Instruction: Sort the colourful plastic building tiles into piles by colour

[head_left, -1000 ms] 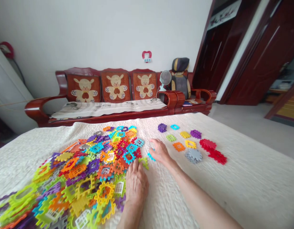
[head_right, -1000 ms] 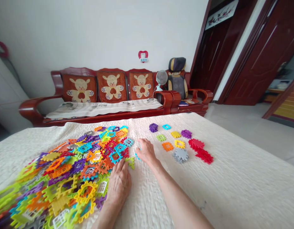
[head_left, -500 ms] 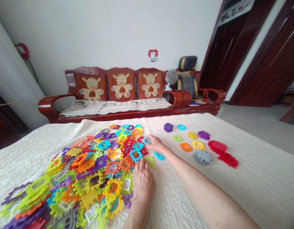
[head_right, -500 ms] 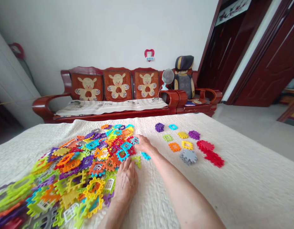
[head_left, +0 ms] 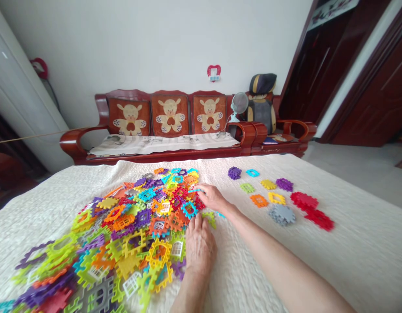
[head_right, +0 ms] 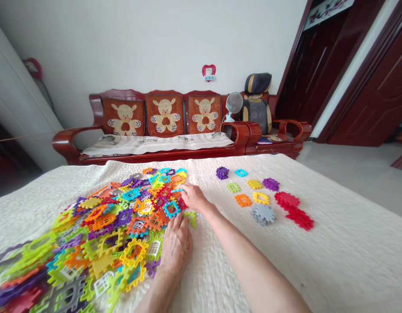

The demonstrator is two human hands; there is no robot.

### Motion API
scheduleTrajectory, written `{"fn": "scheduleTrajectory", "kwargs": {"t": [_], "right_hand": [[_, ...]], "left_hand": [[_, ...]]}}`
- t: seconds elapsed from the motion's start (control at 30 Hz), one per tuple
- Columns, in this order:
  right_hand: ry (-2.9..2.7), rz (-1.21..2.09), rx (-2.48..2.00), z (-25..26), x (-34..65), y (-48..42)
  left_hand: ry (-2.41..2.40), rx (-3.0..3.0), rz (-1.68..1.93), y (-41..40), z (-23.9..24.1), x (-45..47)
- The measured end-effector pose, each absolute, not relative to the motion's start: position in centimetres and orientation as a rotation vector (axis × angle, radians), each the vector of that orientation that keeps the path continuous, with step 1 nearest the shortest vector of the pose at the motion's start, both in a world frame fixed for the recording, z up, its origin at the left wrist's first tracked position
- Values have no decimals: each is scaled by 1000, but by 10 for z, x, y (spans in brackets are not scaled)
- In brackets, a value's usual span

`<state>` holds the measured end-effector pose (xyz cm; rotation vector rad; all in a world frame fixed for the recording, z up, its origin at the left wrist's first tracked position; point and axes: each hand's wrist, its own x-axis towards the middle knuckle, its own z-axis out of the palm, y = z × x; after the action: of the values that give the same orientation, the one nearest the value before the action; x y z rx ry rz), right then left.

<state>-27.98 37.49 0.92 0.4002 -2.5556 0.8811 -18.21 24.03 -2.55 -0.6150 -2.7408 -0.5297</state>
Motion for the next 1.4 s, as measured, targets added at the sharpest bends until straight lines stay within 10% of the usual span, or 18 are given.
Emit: {"fn": "scheduleTrajectory", "kwargs": {"t": [0.27, 1.4], "right_hand": [[-2535, 1145, -201, -11, -234, 445], [-2908, 560, -317, -1, -198, 401]], "left_hand": [[-2743, -606, -526, 240, -27, -182], [-2658, -676, -416, 239, -35, -186]]}}
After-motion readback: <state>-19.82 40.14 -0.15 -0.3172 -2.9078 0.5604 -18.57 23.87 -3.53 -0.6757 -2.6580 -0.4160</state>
